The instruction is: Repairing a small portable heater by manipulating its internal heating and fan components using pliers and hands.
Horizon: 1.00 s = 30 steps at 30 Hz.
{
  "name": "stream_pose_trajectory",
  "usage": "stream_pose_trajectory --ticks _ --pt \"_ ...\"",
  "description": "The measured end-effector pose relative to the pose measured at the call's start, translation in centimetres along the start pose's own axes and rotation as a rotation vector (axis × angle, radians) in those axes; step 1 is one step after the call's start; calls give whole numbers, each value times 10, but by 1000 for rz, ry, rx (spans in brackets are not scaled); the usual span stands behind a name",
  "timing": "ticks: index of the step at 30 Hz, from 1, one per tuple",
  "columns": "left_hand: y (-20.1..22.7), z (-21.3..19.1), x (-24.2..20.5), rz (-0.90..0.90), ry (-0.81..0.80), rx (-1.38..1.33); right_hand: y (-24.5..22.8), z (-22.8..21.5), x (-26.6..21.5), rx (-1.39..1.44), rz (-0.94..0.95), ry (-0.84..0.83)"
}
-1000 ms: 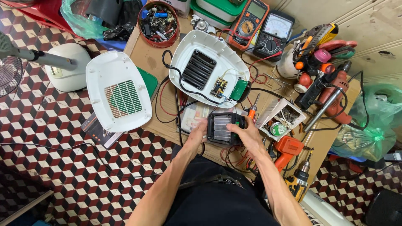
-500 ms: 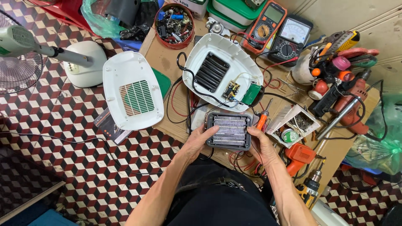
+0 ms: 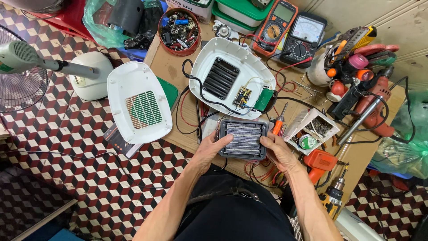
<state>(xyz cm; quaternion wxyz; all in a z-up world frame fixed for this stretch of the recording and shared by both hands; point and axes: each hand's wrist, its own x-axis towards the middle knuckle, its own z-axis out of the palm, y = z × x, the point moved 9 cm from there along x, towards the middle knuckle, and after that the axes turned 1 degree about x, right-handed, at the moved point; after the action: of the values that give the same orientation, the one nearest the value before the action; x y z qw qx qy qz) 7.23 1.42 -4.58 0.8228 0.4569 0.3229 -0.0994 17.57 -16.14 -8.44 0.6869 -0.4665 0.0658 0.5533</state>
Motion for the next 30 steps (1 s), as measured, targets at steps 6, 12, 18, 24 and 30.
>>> stream_pose_trajectory --ticks 6,12,18,24,30 --pt "-2 -3 0 -19 22 13 -1 -1 -1 -45 -13 21" --pt "4 5 -4 42 31 158 0 -2 -13 55 -26 -27" --pt "-3 7 3 106 -2 166 -1 -11 -15 -4 -32 -5" --pt "-16 5 5 -127 14 -91 4 -19 -14 5 -23 33" --pt "-33 -15 17 -262 212 2 -4 0 -14 -99 10 77"
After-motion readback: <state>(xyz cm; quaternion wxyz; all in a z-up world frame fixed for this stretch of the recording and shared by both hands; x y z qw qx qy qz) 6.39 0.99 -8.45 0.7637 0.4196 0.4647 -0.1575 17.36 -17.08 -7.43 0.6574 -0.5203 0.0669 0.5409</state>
